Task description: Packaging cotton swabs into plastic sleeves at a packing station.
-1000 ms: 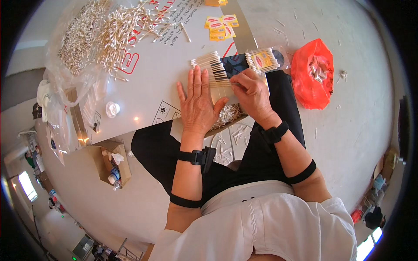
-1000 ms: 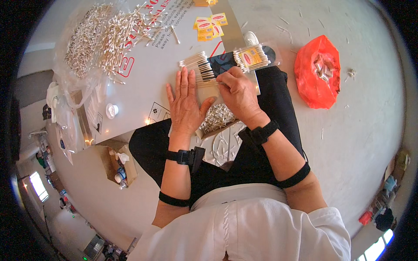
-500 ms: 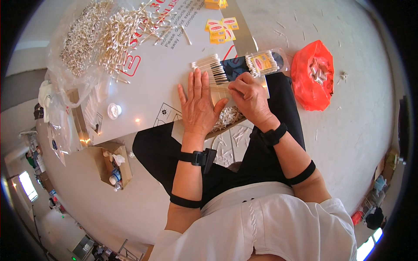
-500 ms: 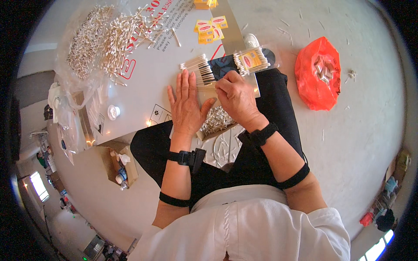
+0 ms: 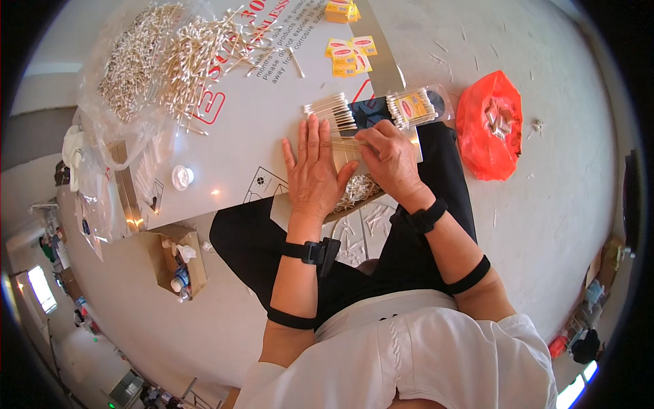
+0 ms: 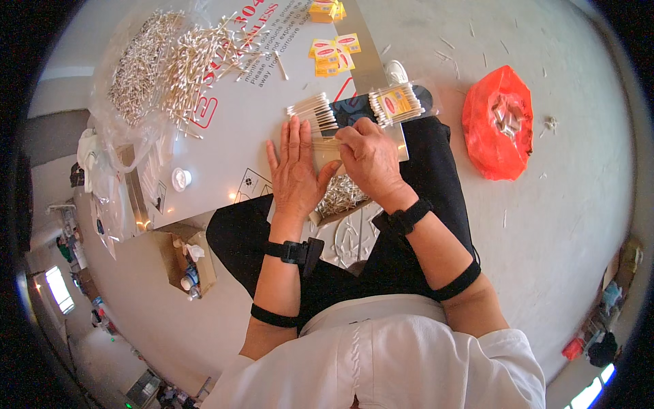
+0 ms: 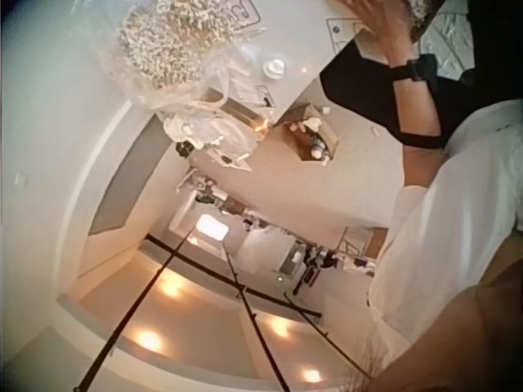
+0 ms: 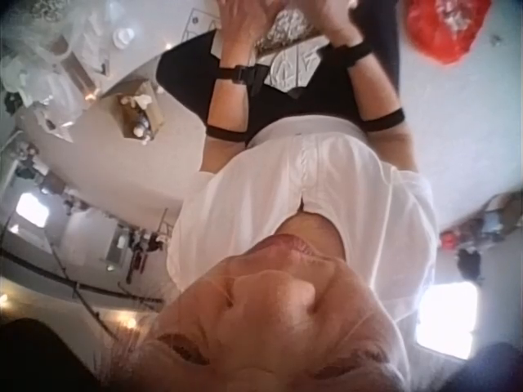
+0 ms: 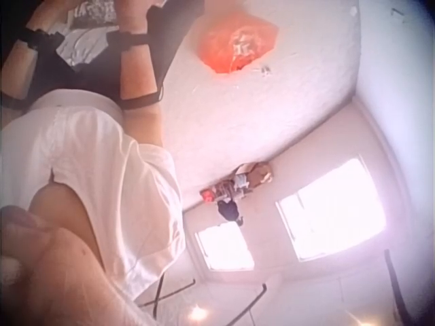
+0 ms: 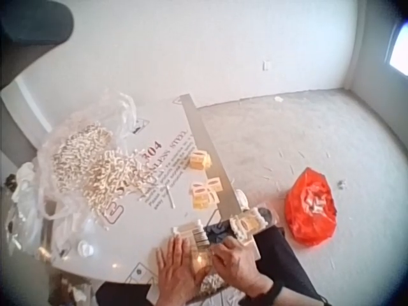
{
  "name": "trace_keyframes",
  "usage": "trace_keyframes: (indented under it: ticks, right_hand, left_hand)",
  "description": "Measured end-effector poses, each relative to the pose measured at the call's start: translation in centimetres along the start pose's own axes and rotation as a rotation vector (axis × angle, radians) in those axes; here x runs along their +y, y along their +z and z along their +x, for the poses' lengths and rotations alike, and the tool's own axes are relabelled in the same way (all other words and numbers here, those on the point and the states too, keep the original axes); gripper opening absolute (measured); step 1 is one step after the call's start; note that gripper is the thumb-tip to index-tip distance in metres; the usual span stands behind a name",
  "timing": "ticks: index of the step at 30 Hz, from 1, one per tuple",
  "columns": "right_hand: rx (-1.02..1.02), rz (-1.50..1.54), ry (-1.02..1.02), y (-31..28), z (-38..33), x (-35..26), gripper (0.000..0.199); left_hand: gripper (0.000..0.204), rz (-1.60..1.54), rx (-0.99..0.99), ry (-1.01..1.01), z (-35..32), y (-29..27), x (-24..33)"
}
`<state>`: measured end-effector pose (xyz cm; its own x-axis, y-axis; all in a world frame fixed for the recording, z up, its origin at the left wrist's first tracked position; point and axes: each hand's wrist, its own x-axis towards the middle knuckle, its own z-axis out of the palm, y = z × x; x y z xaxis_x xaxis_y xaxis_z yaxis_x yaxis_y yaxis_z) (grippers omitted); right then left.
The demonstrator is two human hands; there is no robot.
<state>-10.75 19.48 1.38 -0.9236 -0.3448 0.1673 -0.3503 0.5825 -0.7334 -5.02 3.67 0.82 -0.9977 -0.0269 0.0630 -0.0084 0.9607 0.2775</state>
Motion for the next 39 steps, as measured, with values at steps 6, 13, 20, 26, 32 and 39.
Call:
trace_keyframes:
  ticks: [6, 13, 20, 26, 32, 39]
  right_hand:
    - [0.016, 0.052, 0.003, 0.1, 0.5, -0.3, 0.02]
    - [0.006, 0.019, 0.034, 0.0, 1.8, -0.4, 0.023]
    - [0.001, -0.06, 0.023, 0.2, 2.1, -0.3, 0.018]
    - [-0.046, -0.078, 0.03, 0.4, 2.2, -0.2, 0.014]
    - [-0.001, -0.04, 0.031, 0.4, 2.8, -0.5, 0.017]
    - [-0.024, -0.077, 0.023, 0.6, 2.9, -0.3, 0.012]
  left_hand:
    - [0.088, 0.006, 0.006, -0.007, 0.0, -0.1, -0.1]
    - [0.088, 0.017, -0.007, -0.012, 0.0, 0.0, -0.1]
    - [0.089, 0.007, -0.021, -0.012, 0.0, 0.1, -0.2]
    - [0.088, 0.02, -0.01, -0.012, 0.0, 0.0, -0.1]
    - [0.089, 0.011, -0.011, -0.007, 0.0, 0.0, -0.2]
    - [0.087, -0.005, -0.006, -0.011, 0.0, 0.0, -0.1]
